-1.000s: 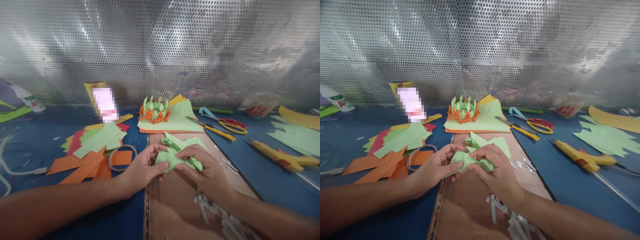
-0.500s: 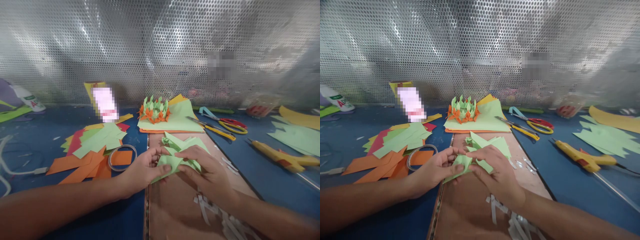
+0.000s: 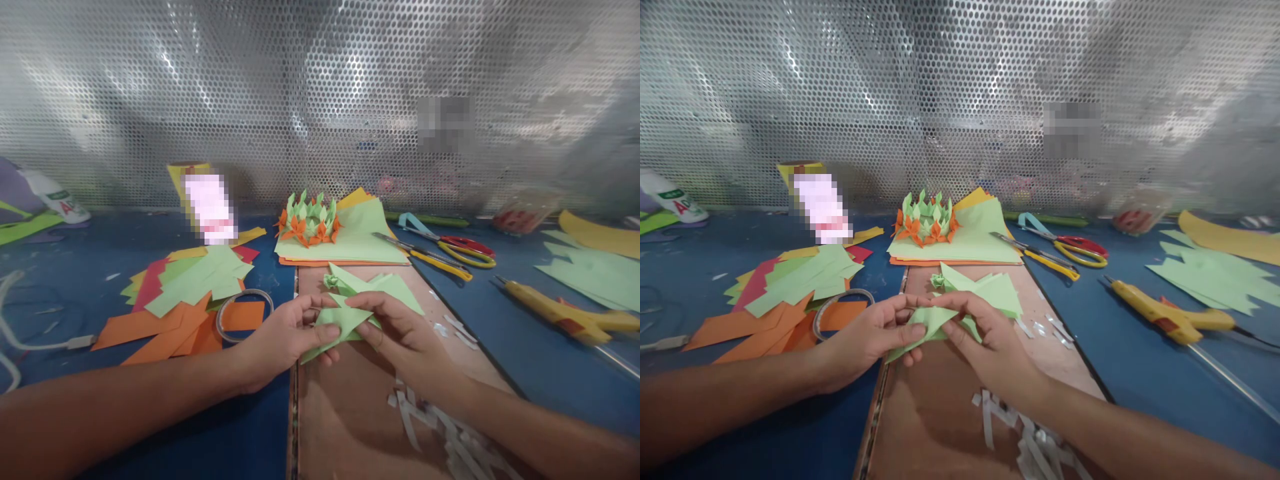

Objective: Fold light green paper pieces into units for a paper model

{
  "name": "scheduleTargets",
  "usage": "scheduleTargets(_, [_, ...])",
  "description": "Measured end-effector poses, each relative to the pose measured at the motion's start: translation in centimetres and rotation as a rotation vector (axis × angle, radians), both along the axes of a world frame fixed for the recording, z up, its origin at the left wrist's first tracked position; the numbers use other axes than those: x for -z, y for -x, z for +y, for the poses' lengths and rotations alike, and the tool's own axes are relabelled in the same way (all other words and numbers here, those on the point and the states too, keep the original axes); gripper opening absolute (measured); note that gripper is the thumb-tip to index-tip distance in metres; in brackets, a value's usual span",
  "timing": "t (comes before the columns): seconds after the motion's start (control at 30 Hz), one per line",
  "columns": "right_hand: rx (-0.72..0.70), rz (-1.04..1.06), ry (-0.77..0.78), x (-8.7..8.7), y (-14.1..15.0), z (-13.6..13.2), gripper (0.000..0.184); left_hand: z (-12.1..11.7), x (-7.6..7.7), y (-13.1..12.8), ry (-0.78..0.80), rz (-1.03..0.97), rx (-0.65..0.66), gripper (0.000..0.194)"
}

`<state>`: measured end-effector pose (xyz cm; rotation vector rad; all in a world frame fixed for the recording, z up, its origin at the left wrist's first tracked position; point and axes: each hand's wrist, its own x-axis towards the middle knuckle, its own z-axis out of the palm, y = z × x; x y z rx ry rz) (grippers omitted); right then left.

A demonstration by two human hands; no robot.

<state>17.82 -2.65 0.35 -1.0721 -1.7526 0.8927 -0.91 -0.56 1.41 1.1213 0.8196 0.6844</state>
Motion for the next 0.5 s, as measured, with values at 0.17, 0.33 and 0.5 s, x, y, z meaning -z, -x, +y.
scheduleTargets(0.17, [0.036,0.039,0.091,0.02,0.25,0.01,0.010,-0.23,0.10,-0.12,-0.032,-0.012,-0.018,0.032])
scheduleTargets(0.33, [0.071,-0.019,0.069,0.06,0.10,-0.10,0.007,-0.38,0.01,-0.31,-0.065,-0.016,-0.019,0.031])
scheduleTargets(0.5, [0.111,-0.072,-0.028,0.00,0.04,-0.12,0.009,-0.46,-0.07,-0.35,-0.066,-0.031,-0.029,0.028])
